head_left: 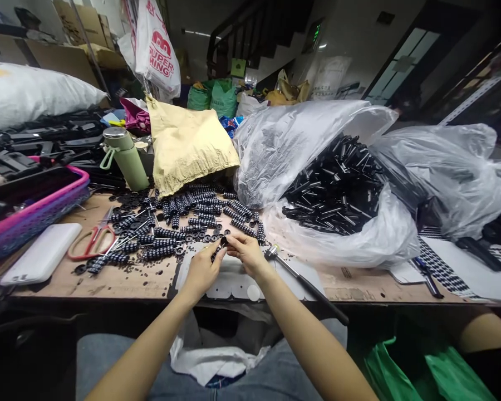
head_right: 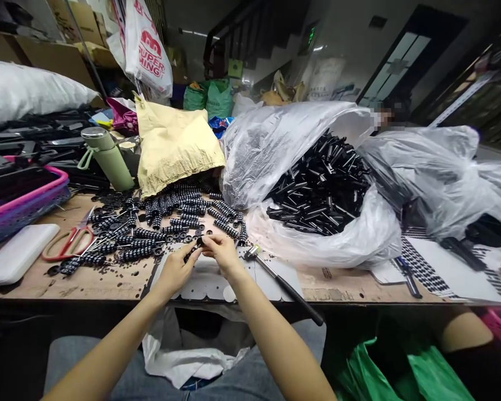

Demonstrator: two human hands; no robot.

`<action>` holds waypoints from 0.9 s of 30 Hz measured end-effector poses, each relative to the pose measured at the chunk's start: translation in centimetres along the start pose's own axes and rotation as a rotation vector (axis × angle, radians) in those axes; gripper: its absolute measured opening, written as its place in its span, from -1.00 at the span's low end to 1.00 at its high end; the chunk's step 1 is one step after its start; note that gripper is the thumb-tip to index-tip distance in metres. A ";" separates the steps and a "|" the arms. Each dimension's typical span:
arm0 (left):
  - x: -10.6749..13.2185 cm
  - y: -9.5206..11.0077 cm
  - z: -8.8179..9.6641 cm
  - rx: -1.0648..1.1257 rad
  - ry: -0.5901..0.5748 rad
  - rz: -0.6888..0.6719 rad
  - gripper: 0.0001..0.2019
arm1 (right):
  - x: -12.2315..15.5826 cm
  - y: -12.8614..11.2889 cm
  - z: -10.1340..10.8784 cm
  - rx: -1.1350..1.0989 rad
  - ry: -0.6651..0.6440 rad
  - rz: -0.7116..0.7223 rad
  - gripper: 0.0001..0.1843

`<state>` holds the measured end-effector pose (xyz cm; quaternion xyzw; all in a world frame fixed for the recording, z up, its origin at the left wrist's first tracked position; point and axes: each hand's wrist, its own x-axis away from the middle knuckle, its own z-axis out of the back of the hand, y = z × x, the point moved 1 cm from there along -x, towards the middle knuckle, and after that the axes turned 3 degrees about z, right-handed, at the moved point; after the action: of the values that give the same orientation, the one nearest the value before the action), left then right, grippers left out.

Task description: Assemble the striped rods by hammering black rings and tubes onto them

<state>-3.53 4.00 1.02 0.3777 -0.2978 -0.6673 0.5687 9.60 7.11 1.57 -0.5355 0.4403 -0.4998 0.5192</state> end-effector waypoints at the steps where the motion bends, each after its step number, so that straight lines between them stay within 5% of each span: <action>1: 0.1 0.0 -0.1 0.004 -0.001 -0.005 -0.62 | 0.2 -0.1 0.0 -0.040 0.008 -0.011 -0.53; 9: 0.9 -0.1 -0.4 0.054 -0.027 -0.040 -0.62 | 1.7 -0.6 0.2 -0.115 -0.021 0.021 -0.67; 19: 1.4 0.1 -1.9 0.239 0.075 -0.049 -0.69 | 3.9 -1.7 2.0 0.598 -0.041 0.353 -0.65; 23: 1.5 -0.5 -2.0 0.352 0.064 0.087 -0.69 | 3.8 -0.3 2.6 0.881 -0.044 0.358 -0.70; 27: 1.2 0.0 -2.0 0.567 -0.036 0.341 -0.63 | 4.7 1.4 2.4 0.556 -0.002 0.355 -0.87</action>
<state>-1.95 2.91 -0.26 0.4536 -0.5406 -0.4596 0.5392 12.61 2.62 0.64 -0.2889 0.3731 -0.5022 0.7247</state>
